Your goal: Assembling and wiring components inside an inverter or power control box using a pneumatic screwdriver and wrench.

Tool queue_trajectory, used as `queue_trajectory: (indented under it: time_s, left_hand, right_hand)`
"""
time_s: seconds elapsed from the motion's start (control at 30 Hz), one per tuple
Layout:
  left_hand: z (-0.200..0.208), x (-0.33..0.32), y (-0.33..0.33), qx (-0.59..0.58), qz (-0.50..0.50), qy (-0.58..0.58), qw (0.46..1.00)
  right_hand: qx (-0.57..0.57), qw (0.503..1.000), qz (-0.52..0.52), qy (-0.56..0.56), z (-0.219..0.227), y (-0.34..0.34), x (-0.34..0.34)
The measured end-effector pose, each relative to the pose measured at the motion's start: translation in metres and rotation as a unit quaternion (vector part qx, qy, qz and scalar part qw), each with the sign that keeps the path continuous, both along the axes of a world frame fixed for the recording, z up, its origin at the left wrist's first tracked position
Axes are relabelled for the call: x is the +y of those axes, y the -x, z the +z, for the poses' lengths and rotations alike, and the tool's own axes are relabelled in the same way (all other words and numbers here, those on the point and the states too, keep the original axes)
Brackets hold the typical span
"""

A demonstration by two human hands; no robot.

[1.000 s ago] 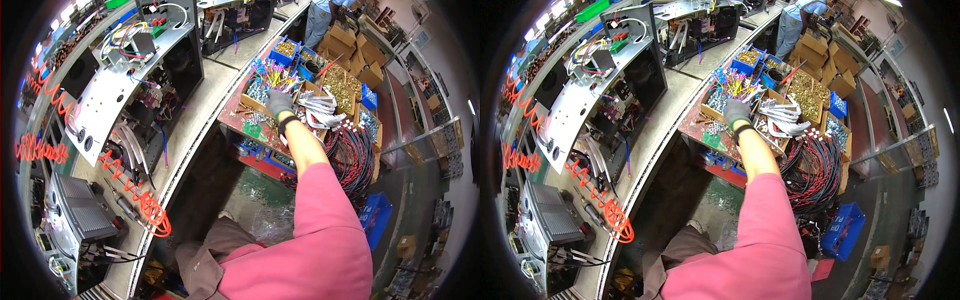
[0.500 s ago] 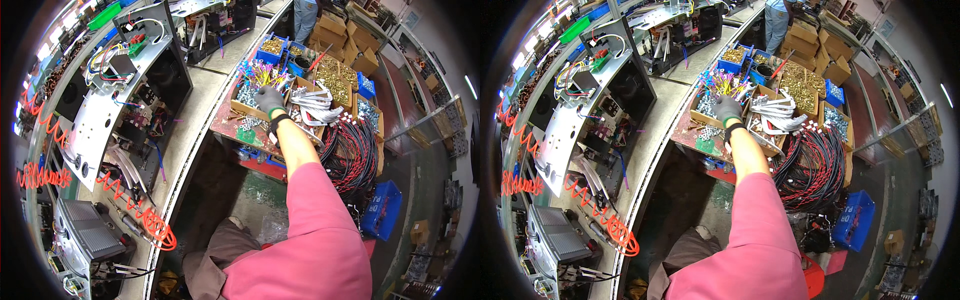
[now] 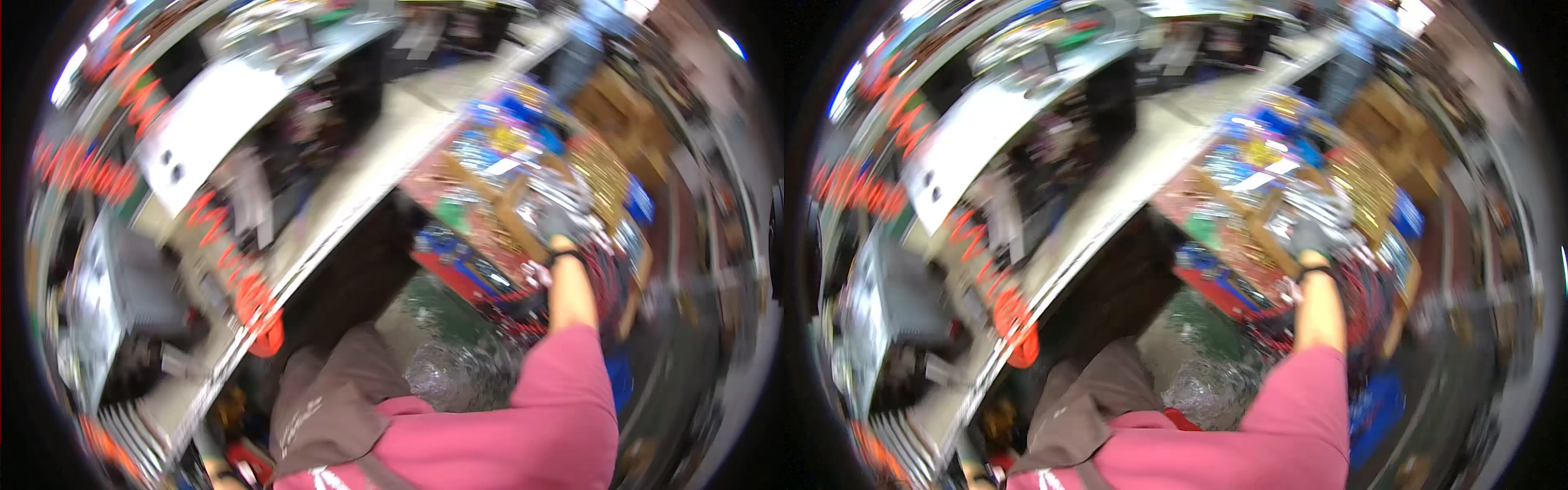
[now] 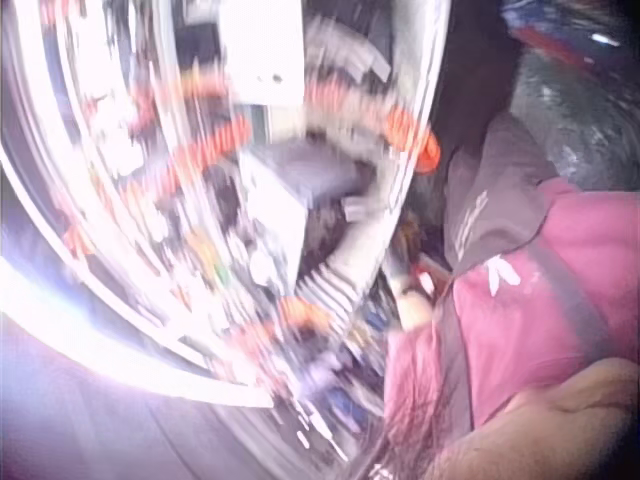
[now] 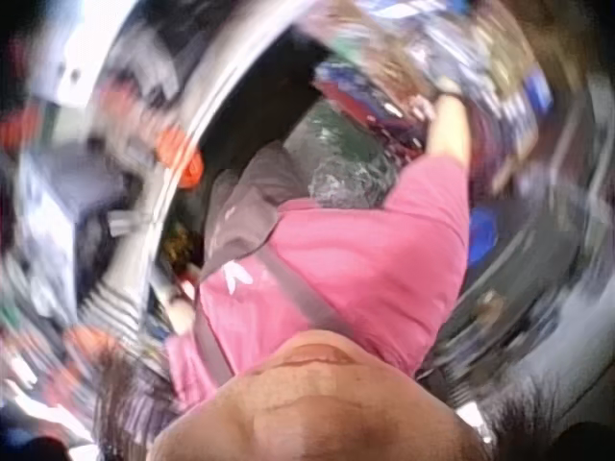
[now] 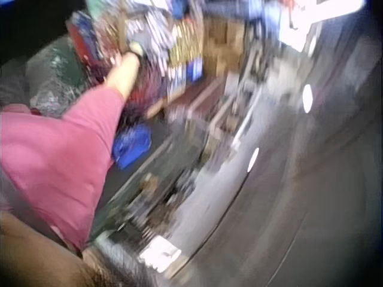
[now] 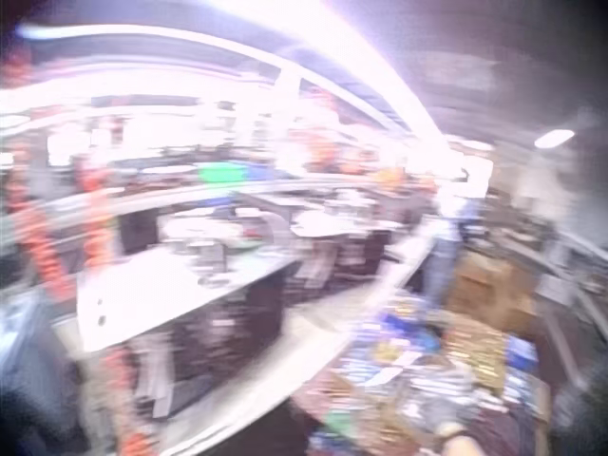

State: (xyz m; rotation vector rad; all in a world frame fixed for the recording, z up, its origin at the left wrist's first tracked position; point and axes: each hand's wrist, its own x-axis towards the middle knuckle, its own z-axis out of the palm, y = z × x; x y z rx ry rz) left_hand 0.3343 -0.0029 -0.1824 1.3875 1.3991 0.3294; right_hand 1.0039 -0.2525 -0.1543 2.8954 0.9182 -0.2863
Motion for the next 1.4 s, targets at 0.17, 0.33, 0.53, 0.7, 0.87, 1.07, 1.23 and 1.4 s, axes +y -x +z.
queue_trajectory:
  time_s: [0.17,0.33,0.53,0.7,0.87,1.07,1.23,1.4]
  left_hand:
    - [0.018,-0.029,0.143,0.094,0.253,-0.061,0.961]
    - [0.005,-0.081,0.16,0.176,0.287,0.047,0.94]
    - [0.011,-0.165,0.195,0.213,0.398,0.098,0.887]
    - [-0.051,-0.222,0.253,0.254,0.462,0.209,0.823]
    - [-0.006,-0.208,0.244,0.194,0.503,0.158,0.827]
    - [0.001,-0.205,0.309,0.309,0.648,-0.013,0.696]
    - [0.029,-0.221,0.414,0.322,0.781,-0.107,0.524]
    - [0.035,-0.278,0.539,0.268,0.86,-0.161,0.404]
  right_hand:
    - [0.178,0.948,0.226,-0.139,-0.032,0.17,0.213]
    - [0.302,0.845,0.41,-0.165,-0.023,0.318,0.268]
    - [0.347,0.823,0.411,-0.182,0.014,0.304,0.238]
    - [0.385,0.811,0.388,-0.21,0.049,0.297,0.214]
    - [0.42,0.805,0.345,-0.239,0.075,0.301,0.192]
    - [0.455,0.796,0.291,-0.275,0.108,0.33,0.173]
    - [0.482,0.785,0.242,-0.306,0.122,0.392,0.175]
    - [0.624,0.7,0.227,-0.261,0.118,0.494,0.208]
